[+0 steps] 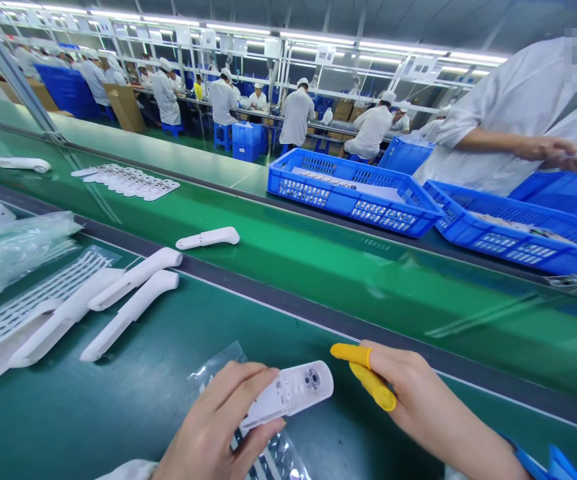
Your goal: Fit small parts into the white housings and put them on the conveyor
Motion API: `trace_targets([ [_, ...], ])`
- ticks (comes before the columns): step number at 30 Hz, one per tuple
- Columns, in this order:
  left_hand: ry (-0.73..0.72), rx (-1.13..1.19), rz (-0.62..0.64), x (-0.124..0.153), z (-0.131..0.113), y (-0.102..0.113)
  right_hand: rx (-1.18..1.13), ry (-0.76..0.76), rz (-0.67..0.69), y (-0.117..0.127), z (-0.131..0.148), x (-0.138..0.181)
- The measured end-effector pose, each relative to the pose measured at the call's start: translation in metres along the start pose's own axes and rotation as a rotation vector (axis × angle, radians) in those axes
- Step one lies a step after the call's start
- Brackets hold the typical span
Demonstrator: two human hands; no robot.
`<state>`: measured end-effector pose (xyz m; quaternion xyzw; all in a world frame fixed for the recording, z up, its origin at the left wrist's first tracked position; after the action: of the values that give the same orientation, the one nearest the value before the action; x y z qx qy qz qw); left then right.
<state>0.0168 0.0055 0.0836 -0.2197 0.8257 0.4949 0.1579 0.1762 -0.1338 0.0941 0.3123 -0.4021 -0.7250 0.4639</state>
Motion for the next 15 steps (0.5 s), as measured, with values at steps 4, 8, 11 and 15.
trace_targets([
  [4, -0.027, -0.054, 0.029, -0.004, 0.001, 0.001, -0.111, -0.033, -0.06, -0.005, -0.005, -0.001],
  [8, -0.074, -0.092, 0.034, -0.003, 0.001, -0.003, -0.243, -0.019, -0.042, -0.016, -0.009, 0.002],
  [11, -0.125, -0.124, 0.03, 0.001, -0.001, -0.004, -0.308, 0.022, 0.013, -0.029, -0.007, 0.007],
  [15, -0.145, -0.148, 0.115, 0.004, -0.002, -0.008, -0.383, 0.03, 0.019, -0.043, -0.001, 0.012],
])
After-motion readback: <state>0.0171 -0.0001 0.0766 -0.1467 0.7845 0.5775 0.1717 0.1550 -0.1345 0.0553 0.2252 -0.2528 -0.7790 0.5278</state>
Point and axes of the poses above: each hand's wrist, its own x-axis away from the middle knuckle, its own y-axis out of the back of the hand, z = x × y, the point moved 5 cm from there along -x, towards the middle knuckle, and after that the axes turned 2 degrees about x, right-handed, at the moved point
